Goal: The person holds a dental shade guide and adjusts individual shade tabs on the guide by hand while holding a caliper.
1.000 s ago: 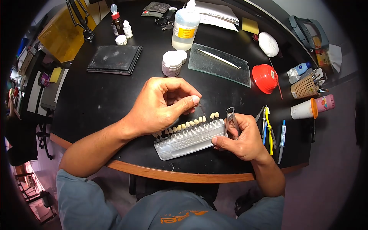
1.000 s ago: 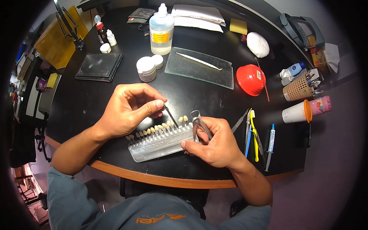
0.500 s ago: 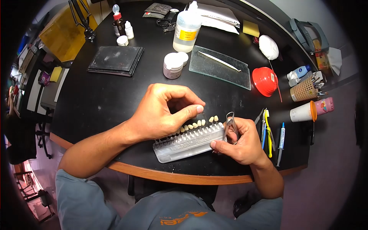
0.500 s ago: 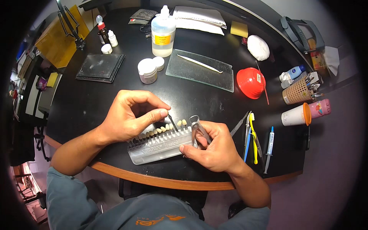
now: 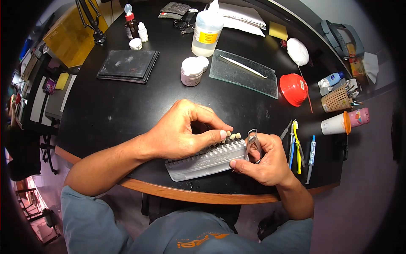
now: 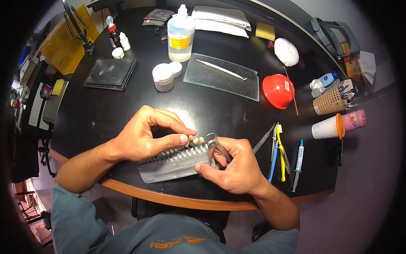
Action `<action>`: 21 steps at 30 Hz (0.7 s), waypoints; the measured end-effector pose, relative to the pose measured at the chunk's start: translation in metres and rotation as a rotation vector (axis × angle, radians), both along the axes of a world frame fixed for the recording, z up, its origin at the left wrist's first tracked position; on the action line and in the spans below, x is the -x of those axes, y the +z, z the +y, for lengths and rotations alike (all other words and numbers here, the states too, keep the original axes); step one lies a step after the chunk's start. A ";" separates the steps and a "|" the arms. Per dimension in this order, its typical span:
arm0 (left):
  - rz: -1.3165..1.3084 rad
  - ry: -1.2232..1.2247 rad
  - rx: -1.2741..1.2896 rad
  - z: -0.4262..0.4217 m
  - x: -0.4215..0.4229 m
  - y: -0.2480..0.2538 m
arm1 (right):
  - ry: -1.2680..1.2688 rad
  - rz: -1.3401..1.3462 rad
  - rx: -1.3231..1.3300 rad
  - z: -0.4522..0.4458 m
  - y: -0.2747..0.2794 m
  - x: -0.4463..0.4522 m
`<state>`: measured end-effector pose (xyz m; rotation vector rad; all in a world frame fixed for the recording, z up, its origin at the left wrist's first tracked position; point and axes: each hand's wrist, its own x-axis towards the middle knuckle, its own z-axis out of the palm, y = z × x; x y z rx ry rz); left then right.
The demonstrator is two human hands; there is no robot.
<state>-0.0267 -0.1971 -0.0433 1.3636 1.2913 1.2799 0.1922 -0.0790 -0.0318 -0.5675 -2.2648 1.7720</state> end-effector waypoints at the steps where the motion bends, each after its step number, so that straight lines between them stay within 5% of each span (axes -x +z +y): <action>1: 0.014 -0.019 -0.015 0.000 0.001 0.001 | 0.005 0.002 -0.017 0.000 0.001 0.000; 21: 0.006 -0.016 0.086 -0.001 0.001 0.006 | -0.007 0.003 0.001 0.001 0.003 0.001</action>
